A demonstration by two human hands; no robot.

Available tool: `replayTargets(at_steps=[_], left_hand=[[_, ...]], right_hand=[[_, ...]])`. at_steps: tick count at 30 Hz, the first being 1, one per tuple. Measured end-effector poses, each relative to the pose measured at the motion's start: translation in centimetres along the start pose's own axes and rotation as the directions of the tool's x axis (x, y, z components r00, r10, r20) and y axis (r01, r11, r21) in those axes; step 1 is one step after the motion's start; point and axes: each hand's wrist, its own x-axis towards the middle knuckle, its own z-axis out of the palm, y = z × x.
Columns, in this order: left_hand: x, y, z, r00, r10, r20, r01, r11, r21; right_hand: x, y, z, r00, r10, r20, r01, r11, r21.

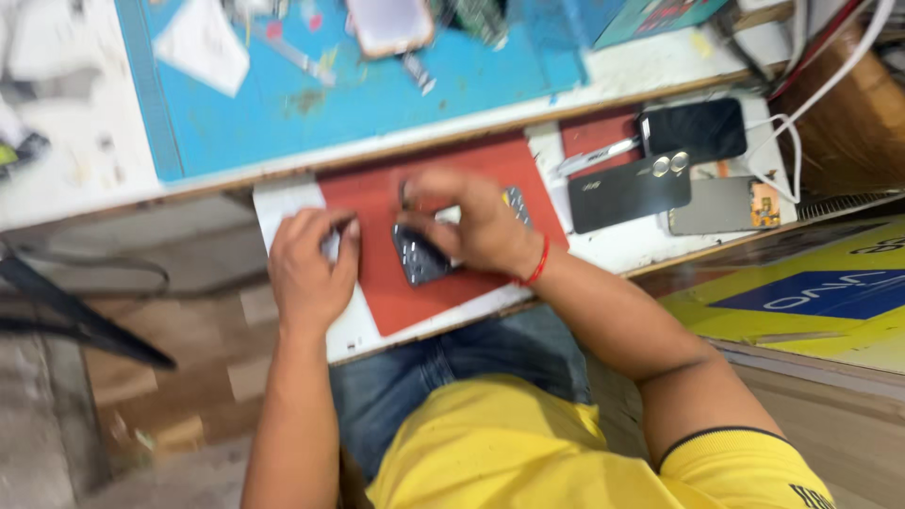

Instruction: The person uses a screwdriver to remove screws from the back of a disassembled smartphone, then places the back cover on the device and inserts a SIM card tray.

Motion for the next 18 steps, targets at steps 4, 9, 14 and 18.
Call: replayTargets(at_steps=[4,9,14,18], left_hand=[[-0.4,-0.5,0.2,1.000,0.021,-0.023,-0.021,1.000,-0.001],[-0.1,-0.2,0.4,0.998,0.063,-0.006,-0.062,0.991,0.115],[-0.7,1.1,0.5,0.991,0.121,0.051,-0.131,0.953,0.274],[-0.1,1.5,0.5,0.993,0.115,0.032,-0.119,0.957,0.265]], right_hand=[[-0.4,-0.3,0.0,0.996,0.093,-0.013,-0.093,0.995,-0.031],[1.2,-0.8,-0.6,0.999,0.032,0.044,-0.034,0.999,0.029],[1.2,-2.0,-0.3,0.999,-0.036,0.016,0.035,0.999,0.009],[1.8,-2.2,-0.5,0.999,0.031,-0.007,-0.032,0.993,-0.115]])
